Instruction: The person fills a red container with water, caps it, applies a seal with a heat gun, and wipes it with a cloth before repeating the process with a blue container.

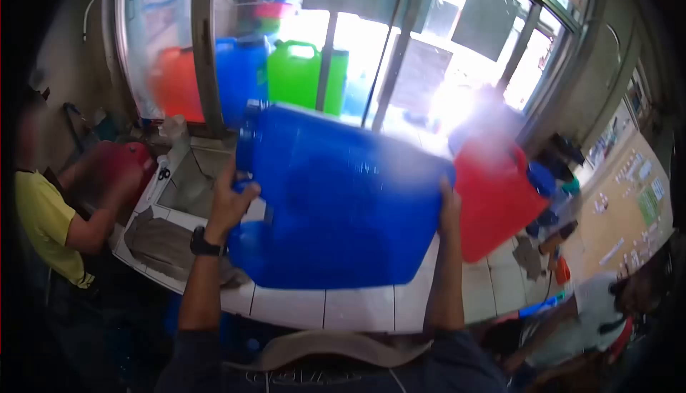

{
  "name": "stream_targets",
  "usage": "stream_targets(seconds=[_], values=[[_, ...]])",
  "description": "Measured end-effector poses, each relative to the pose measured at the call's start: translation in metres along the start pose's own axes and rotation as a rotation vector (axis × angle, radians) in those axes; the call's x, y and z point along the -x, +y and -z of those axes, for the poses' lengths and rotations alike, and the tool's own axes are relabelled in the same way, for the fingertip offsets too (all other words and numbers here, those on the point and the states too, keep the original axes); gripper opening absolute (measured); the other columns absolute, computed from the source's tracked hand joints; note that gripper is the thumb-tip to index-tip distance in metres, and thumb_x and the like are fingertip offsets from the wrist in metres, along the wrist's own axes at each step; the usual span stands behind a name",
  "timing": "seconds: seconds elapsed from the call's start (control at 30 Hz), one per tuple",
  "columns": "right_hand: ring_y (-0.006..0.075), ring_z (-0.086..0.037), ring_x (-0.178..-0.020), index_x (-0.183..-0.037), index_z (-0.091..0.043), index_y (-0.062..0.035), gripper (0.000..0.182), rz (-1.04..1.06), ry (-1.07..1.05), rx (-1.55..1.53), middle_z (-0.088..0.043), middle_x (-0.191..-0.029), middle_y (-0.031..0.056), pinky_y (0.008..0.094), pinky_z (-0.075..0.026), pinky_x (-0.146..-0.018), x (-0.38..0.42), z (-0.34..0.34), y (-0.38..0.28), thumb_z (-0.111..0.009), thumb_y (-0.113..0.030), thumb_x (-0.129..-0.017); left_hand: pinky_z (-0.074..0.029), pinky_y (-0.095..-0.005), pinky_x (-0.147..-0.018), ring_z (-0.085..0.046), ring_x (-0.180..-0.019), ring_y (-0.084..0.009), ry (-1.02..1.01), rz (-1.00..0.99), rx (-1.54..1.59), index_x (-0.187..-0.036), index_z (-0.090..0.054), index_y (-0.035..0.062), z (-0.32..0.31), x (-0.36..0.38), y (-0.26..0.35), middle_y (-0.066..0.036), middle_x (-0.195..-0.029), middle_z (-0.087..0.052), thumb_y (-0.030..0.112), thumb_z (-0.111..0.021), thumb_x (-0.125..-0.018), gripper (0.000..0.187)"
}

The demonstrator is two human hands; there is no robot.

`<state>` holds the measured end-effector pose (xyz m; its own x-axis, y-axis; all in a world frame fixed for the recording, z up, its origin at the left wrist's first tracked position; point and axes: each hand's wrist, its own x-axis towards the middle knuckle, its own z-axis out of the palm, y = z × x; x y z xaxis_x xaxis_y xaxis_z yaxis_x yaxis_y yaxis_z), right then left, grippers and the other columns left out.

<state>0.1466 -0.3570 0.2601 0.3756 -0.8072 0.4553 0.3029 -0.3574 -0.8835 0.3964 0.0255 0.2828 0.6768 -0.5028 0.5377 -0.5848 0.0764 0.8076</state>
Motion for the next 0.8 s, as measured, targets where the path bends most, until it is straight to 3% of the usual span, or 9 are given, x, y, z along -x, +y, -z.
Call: stream_targets(seconds=[0.1,0.2,0.33,0.4,0.5,0.53,0.6,0.77,0.8], values=[[0.0229,-0.065,-0.097,-0.132,-0.052,0.0014,0.065,0.076,-0.073,-0.150,-0.065,-0.104,0.0123,0.0332,-0.050,-0.091,-0.022,-0.037,-0.002,-0.053,-0.053,-0.095,-0.044,-0.0369,-0.099,-0.053,-0.120,-0.0272,-0.064,-0.322,0.097,-0.150,-0.029,0.0033,0.036,-0.047,0.043,-0.016,-0.139,-0.046,0.059,-0.073,-0.078,0.101],[0.0155,-0.063,-0.087,-0.133,-0.054,-0.0045,0.054,-0.531,-0.574,-0.375,-0.065,-0.099,0.0090,0.0316,-0.054,-0.071,-0.045,-0.047,0.105,-0.044,-0.046,-0.101,-0.047,-0.0332,-0.093,-0.059,-0.101,-0.0193,-0.382,-0.358,-0.145,-0.154,-0.022,0.0103,0.073,-0.093,0.110,-0.012,-0.121,-0.060,0.020,-0.070,-0.074,0.094],[0.0101,-0.057,-0.062,-0.114,-0.065,-0.0035,0.031,-0.149,-0.718,-0.012,-0.065,-0.079,0.0029,0.0251,-0.048,-0.058,0.044,-0.191,0.199,-0.060,-0.025,-0.092,-0.050,-0.0328,-0.084,-0.063,-0.086,-0.0247,-0.524,-0.231,-0.702,-0.152,-0.029,0.0188,0.091,-0.148,0.128,-0.013,-0.099,-0.065,0.002,-0.066,-0.065,0.096],[0.0109,-0.061,-0.066,-0.104,-0.066,-0.0018,0.028,-0.398,-0.755,-0.031,-0.066,-0.077,0.0036,0.0265,-0.050,-0.059,0.071,-0.257,0.181,-0.065,-0.025,-0.089,-0.053,-0.0344,-0.078,-0.064,-0.082,-0.0285,-0.482,-0.315,-0.693,-0.148,-0.037,0.0204,0.101,-0.168,0.110,-0.014,-0.094,-0.065,-0.004,-0.067,-0.065,0.092],[0.0157,-0.066,-0.075,-0.094,-0.066,-0.0022,0.021,0.027,-0.951,0.116,-0.069,-0.091,0.0098,0.0308,-0.053,-0.061,0.090,-0.338,0.194,-0.066,-0.021,-0.085,-0.054,-0.0409,-0.082,-0.066,-0.093,-0.0300,-0.367,-0.737,-0.961,-0.139,-0.050,0.0185,0.127,-0.197,0.082,-0.014,-0.103,-0.067,-0.003,-0.072,-0.073,0.073],[0.0157,-0.066,-0.075,-0.094,-0.066,-0.0022,0.021,-0.010,-0.959,0.091,-0.069,-0.091,0.0098,0.0308,-0.053,-0.061,0.099,-0.359,0.197,-0.066,-0.021,-0.085,-0.054,-0.0404,-0.083,-0.066,-0.095,-0.0292,-0.332,-0.688,-0.974,-0.138,-0.051,0.0187,0.140,-0.205,0.073,-0.013,-0.105,-0.067,-0.004,-0.072,-0.072,0.073],[0.0212,-0.065,-0.093,-0.096,-0.067,-0.0061,0.016,0.673,-1.034,0.161,-0.065,-0.114,0.0118,0.0356,-0.056,-0.066,0.100,-0.401,0.183,-0.062,-0.016,-0.084,-0.053,-0.0376,-0.087,-0.065,-0.099,-0.0270,-0.299,-0.529,-0.995,-0.133,-0.056,0.0177,0.166,-0.221,0.063,-0.012,-0.111,-0.067,-0.003,-0.072,-0.074,0.065],[0.0232,-0.055,-0.114,-0.103,-0.064,-0.0125,0.019,1.110,-1.153,0.323,-0.060,-0.118,0.0069,0.0401,-0.047,-0.090,0.114,-0.494,0.203,-0.054,-0.016,-0.086,-0.051,-0.0338,-0.092,-0.065,-0.104,-0.0201,-0.386,-0.520,-1.078,-0.128,-0.061,0.0145,0.225,-0.268,0.030,-0.009,-0.118,-0.067,0.002,-0.070,-0.079,0.051],[0.0238,-0.051,-0.123,-0.102,-0.063,-0.0106,0.023,1.071,-1.200,0.312,-0.060,-0.124,0.0073,0.0419,-0.040,-0.103,0.116,-0.507,0.204,-0.056,-0.012,-0.081,-0.049,-0.0361,-0.095,-0.063,-0.111,-0.0234,-0.406,-0.406,-1.119,-0.133,-0.059,0.0136,0.234,-0.276,0.027,-0.011,-0.119,-0.067,0.027,-0.067,-0.090,0.046]])
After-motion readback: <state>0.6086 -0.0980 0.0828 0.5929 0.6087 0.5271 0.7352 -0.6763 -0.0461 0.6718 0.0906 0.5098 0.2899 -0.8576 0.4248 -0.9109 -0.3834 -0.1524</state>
